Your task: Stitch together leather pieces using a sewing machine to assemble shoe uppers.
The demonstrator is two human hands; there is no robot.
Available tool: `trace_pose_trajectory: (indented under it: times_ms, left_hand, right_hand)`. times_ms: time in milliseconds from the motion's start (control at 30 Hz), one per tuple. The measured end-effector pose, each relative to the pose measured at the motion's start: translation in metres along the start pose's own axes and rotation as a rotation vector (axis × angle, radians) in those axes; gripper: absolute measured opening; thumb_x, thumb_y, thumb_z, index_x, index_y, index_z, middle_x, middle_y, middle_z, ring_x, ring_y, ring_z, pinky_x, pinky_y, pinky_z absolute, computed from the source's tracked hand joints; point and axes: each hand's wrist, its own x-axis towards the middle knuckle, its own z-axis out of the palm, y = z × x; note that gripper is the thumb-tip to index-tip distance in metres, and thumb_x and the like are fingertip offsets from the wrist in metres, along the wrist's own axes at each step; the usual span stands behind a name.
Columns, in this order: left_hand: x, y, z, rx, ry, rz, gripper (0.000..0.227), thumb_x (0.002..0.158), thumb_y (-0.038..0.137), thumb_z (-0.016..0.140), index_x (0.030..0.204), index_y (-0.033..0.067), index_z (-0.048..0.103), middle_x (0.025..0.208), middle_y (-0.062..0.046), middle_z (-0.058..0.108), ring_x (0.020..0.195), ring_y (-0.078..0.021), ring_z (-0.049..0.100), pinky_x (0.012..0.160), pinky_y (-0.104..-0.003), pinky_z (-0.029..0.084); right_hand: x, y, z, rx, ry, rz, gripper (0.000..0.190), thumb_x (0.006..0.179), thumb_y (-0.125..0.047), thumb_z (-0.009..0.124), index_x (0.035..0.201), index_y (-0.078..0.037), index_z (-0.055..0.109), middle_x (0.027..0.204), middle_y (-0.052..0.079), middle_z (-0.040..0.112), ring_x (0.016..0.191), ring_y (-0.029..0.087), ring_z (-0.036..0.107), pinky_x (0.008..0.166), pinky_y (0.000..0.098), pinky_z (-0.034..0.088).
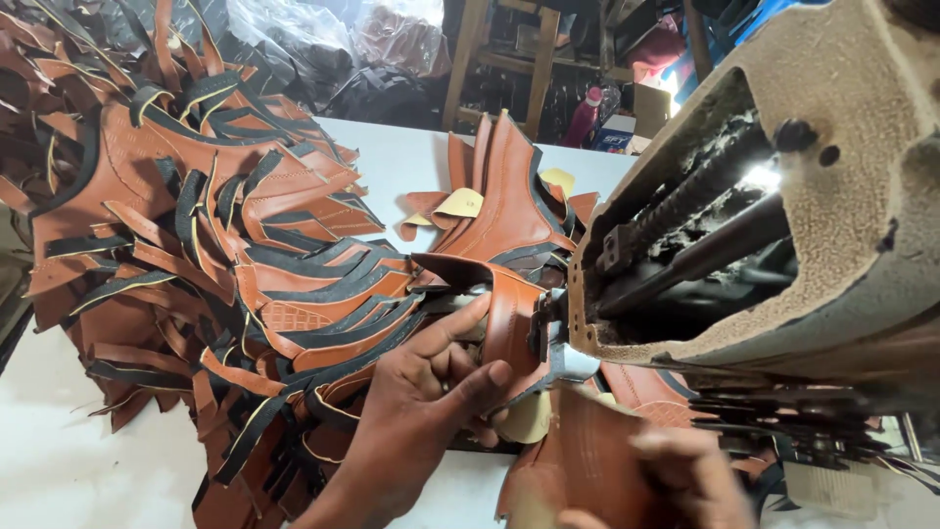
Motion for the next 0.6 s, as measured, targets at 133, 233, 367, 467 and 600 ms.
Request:
trace_pose_trajectory:
  times_ms: [133,233,367,467,600]
  left_hand:
    - [0.001,-0.003,0.007,-0.056,0.022,0.026,0.059,0.094,0.019,0.069,0.147,-0.0018,0.056,0.079,-0.003,0.067,0.067,-0.0085,0.063,0.056,-0.024,0.053]
    - [-0.006,-0.019,0.014,-0.089,0.086,0.086,0.057,0.096,0.022,0.064,0.147,-0.0029,0.057,0.086,-0.004,0.071,0.073,-0.0083,0.066,0.064,-0.024,0.055]
    - [-0.008,-0.025,0.026,0.055,0.068,0.231,0.063,0.095,0.013,0.065,0.153,0.0019,0.044,0.103,-0.006,0.075,0.093,-0.0083,0.069,0.081,-0.024,0.056]
    - [-0.006,-0.014,0.025,0.104,0.011,0.271,0.066,0.094,0.010,0.065,0.153,0.0007,0.038,0.112,-0.007,0.076,0.100,-0.0080,0.069,0.085,-0.023,0.055]
    - [0.000,-0.003,0.018,0.169,0.008,0.256,0.068,0.095,0.011,0.067,0.155,-0.0003,0.037,0.112,-0.007,0.078,0.097,-0.0053,0.067,0.083,-0.022,0.054]
  right_hand:
    - [0.003,-0.006,0.011,0.275,-0.111,0.250,0.054,0.074,-0.002,0.086,0.123,0.001,0.063,0.118,0.017,0.078,0.113,0.022,0.075,0.099,0.0356,0.056]
    - [0.020,-0.021,0.016,0.344,-0.113,0.432,0.051,0.076,0.003,0.081,0.124,0.006,0.068,0.118,0.019,0.080,0.113,0.023,0.075,0.099,0.0357,0.055]
    - [0.039,-0.024,0.016,0.352,-0.113,0.533,0.050,0.076,0.003,0.080,0.125,0.006,0.070,0.119,0.017,0.080,0.112,0.019,0.074,0.097,0.0345,0.056]
    - [0.037,-0.023,0.020,0.236,-0.112,0.386,0.045,0.077,0.002,0.080,0.122,0.005,0.072,0.114,0.014,0.081,0.109,0.017,0.074,0.096,0.0306,0.055]
    - [0.018,-0.003,0.006,0.147,-0.095,0.347,0.034,0.082,0.002,0.080,0.116,0.004,0.076,0.103,0.013,0.082,0.099,0.015,0.077,0.090,0.0269,0.056]
